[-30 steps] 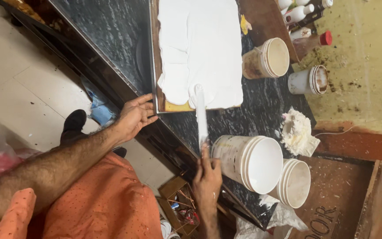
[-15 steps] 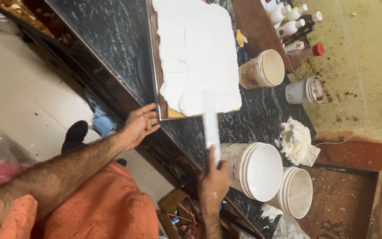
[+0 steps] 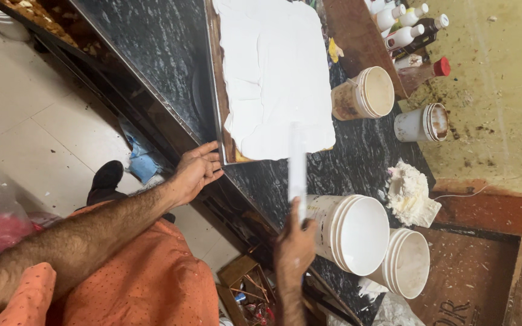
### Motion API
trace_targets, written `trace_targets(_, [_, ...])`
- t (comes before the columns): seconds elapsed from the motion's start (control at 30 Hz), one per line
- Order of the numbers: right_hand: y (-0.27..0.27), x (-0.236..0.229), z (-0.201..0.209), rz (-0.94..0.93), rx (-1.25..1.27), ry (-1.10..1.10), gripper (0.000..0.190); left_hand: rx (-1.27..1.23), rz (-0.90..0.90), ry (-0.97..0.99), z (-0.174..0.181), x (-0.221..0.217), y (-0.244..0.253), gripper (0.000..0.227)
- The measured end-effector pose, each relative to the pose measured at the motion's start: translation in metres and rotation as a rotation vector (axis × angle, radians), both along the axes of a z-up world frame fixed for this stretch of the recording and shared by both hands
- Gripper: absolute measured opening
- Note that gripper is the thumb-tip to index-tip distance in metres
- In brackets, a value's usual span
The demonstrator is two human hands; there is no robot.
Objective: The person scoops a white paste from a bucket using a putty knife and spreads it evenly across a yellow rectangular board. The person repeatedly dips the tool into the bucket and smooths the paste over the board's surface.
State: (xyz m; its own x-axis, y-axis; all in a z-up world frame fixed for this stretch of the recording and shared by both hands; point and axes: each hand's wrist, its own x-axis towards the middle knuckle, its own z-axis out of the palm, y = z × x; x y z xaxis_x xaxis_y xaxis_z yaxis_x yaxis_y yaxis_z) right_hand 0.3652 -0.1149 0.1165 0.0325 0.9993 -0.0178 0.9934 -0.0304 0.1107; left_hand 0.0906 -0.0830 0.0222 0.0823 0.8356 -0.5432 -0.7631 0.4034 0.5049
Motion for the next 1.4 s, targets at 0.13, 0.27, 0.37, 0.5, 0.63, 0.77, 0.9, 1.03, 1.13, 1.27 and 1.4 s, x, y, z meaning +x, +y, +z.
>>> trace_targets(0.13, [0.018, 0.021, 0.004, -0.041, 0.030, 0.277, 0.038, -0.032, -0.001, -0.002, 0.002, 0.002, -0.001, 0.086])
trace_targets(0.27, [0.012, 0.017, 0.002, 0.046, -0.027, 0.582, 0.034, -0.007, 0.003, 0.020, 0.001, -0.003, 0.002, 0.087])
trace_targets(0.37, [0.021, 0.022, 0.008, -0.028, 0.037, 0.426, 0.044, -0.036, 0.006, 0.014, -0.003, -0.002, -0.003, 0.087])
trace_targets(0.5, [0.067, 0.033, 0.018, 0.067, 0.182, 0.335, 0.045, -0.002, 0.007, 0.012, 0.000, -0.008, 0.001, 0.087])
trace_targets(0.63, [0.075, 0.028, 0.015, 0.033, -0.057, 0.350, 0.039, -0.022, -0.004, 0.024, 0.002, 0.001, 0.000, 0.085])
trace_targets(0.77, [0.035, 0.001, 0.018, 0.273, -0.120, 0.321, 0.039, 0.011, -0.013, 0.048, 0.004, 0.018, -0.001, 0.083])
trace_targets(0.9, [0.007, -0.013, 0.021, 0.349, -0.118, 0.337, 0.051, 0.062, -0.059, 0.075, 0.004, 0.032, 0.005, 0.082])
trace_targets(1.03, [0.004, 0.019, 0.019, 0.238, 0.071, 0.020, 0.054, 0.109, -0.355, 0.209, -0.004, 0.048, 0.013, 0.085])
trace_targets(1.13, [0.025, 0.044, 0.028, -0.011, 0.277, 0.080, 0.064, 0.125, -0.630, 0.290, -0.012, 0.020, 0.029, 0.066])
trace_targets(1.27, [0.021, 0.073, 0.057, -0.211, 0.562, 0.672, 0.043, -0.133, 0.022, -0.272, -0.030, -0.041, 0.045, 0.060])
trace_targets(1.4, [0.027, 0.062, 0.064, -0.496, 0.368, 0.942, 0.036, -0.070, 0.299, -0.395, -0.038, -0.098, 0.050, 0.075])
